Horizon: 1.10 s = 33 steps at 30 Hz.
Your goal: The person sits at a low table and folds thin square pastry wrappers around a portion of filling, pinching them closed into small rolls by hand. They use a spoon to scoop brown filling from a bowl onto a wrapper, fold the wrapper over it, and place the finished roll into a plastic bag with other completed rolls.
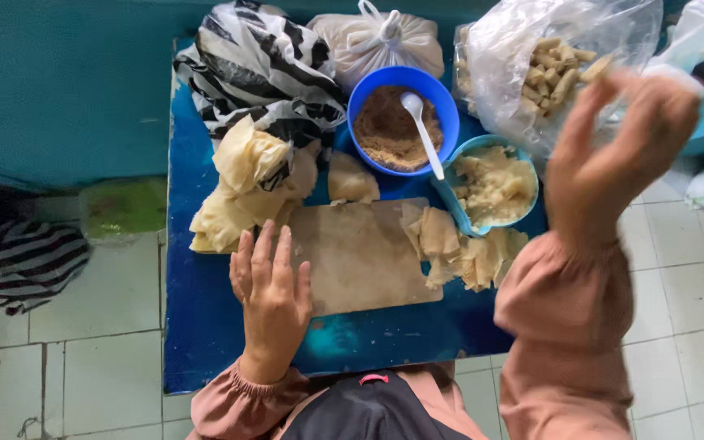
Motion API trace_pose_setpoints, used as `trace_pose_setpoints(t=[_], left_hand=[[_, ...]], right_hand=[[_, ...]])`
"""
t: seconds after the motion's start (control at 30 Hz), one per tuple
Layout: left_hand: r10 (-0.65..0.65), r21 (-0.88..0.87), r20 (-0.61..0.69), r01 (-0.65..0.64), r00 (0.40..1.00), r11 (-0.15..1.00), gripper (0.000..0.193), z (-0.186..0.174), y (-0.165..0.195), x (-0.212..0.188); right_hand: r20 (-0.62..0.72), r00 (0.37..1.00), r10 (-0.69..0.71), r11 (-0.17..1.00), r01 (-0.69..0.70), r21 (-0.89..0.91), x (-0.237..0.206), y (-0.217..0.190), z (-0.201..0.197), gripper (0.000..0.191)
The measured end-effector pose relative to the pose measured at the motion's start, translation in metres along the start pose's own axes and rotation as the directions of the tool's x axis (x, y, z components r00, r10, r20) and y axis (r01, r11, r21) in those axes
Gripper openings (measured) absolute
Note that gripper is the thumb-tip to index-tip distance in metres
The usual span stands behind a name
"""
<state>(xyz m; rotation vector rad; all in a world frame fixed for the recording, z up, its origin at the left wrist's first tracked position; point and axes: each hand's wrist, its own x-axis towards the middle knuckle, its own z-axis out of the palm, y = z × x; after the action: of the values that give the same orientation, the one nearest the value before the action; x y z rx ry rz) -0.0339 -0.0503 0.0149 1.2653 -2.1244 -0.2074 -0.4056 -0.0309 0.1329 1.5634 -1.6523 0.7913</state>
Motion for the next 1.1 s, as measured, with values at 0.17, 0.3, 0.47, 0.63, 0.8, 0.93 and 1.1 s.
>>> trace_pose_setpoints(t=[0.17, 0.3, 0.47, 0.63, 0.8, 0.93, 1.1], left_hand=[[0.009, -0.05, -0.007, -0.01, 1.0, 0.999, 0.049, -0.004, 0.002, -0.001], [0.032, -0.086, -0.065, -0.038, 0.997, 0.996, 0.044, -0.01, 0.006, 0.001], [0.109, -0.15, -0.142, -0.13, 0.984, 0.98, 0.036, -0.019, 0.019, 0.002], [0.045, -0.636, -0.007, -0.04, 0.999, 0.771, 0.033, -0.025, 0.044, -0.006], [0.021, -0.856, 0.242, 0.204, 0.97, 0.476, 0.04, -0.006, 0.068, -0.007], [0.096, -0.859, 0.47, 0.48, 0.878, -0.18, 0.05, 0.034, 0.086, -0.005], [-0.008, -0.85, 0.511, 0.504, 0.86, -0.156, 0.037, 0.057, 0.068, -0.015]], right_hand=[[0.131, 0.991, 0.002, 0.993, 0.013, -0.115, 0.017, 0.053, 0.035, 0.018], [0.352, 0.928, 0.12, 0.922, -0.236, 0.308, -0.024, 0.006, 0.0, 0.012], [0.66, 0.749, -0.064, 0.937, -0.182, 0.297, -0.079, -0.09, -0.008, 0.034], [0.553, 0.826, 0.112, 0.94, -0.269, 0.211, -0.1, -0.109, -0.002, 0.012], [0.624, 0.581, 0.522, 0.374, -0.814, 0.445, -0.109, -0.103, -0.023, 0.013], [0.768, 0.487, 0.415, 0.034, -0.852, 0.522, -0.121, -0.119, -0.028, 0.012], [0.81, 0.551, 0.2, -0.272, -0.763, 0.586, -0.131, -0.138, -0.021, 0.009]])
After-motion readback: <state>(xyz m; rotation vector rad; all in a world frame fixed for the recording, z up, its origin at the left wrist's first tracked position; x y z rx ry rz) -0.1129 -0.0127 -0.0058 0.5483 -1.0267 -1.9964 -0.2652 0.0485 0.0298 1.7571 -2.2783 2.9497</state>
